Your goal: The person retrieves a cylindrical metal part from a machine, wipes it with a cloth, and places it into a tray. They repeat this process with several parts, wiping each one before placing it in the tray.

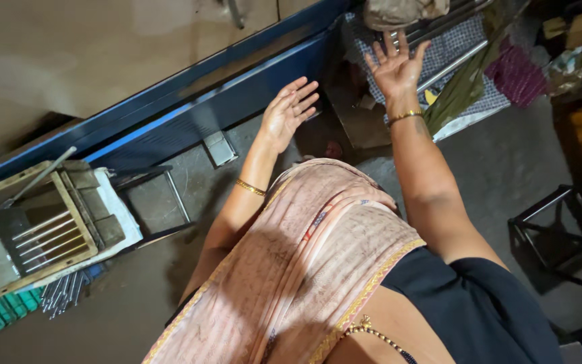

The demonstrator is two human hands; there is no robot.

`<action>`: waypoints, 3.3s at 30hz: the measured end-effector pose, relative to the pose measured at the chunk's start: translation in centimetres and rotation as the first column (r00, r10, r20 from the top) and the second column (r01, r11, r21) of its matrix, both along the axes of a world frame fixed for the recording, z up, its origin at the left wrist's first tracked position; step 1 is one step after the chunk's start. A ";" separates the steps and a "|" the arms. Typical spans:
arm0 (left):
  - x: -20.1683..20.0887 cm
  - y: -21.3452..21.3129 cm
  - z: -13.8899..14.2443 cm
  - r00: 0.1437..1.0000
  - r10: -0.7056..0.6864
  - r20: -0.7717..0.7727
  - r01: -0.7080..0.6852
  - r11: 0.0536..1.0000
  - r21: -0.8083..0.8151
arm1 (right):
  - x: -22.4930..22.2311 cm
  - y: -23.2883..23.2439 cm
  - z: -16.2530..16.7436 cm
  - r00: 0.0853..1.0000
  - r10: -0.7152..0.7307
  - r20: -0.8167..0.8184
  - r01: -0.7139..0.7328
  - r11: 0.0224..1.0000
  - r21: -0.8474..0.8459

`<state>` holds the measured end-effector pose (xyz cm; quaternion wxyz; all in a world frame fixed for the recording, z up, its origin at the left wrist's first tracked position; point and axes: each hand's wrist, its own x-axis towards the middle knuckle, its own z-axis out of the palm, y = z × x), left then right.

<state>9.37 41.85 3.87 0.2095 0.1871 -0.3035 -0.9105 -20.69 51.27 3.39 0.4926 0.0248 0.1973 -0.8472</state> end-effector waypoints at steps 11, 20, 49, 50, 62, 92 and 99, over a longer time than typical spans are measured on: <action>-13.3 -2.1 1.8 0.999 -0.011 0.044 0.007 0.996 0.087 | -14.6 -1.6 3.3 0.693 0.401 -0.599 0.305 0.590 0.747; -26.9 -2.3 -1.9 0.930 -0.048 0.364 0.095 0.989 -0.112 | -19.9 -1.1 1.3 0.011 0.612 -0.791 0.515 0.675 0.529; -35.1 2.9 2.2 0.916 0.011 -0.401 -0.116 0.964 -0.238 | -11.6 2.3 -0.8 -0.241 0.270 -0.932 0.340 0.923 0.179; -35.1 2.8 2.1 0.925 0.024 -0.380 -0.127 0.960 -0.250 | -11.8 2.2 -1.0 -0.225 0.305 -0.925 0.293 0.927 0.234; -33.0 -1.6 -0.3 0.966 0.047 -0.255 -0.133 0.934 -0.333 | -16.8 7.4 8.3 0.365 0.416 -0.833 -0.223 0.908 0.355; -37.4 -2.1 -1.2 0.851 0.525 0.034 -0.470 0.788 -0.397 | -15.1 6.1 7.8 -0.042 0.497 -0.867 0.007 0.868 0.497; -33.7 -3.5 -1.7 0.956 0.293 0.001 -0.262 0.857 -0.444 | -23.6 6.9 -4.2 0.511 0.590 -0.625 0.266 0.583 0.768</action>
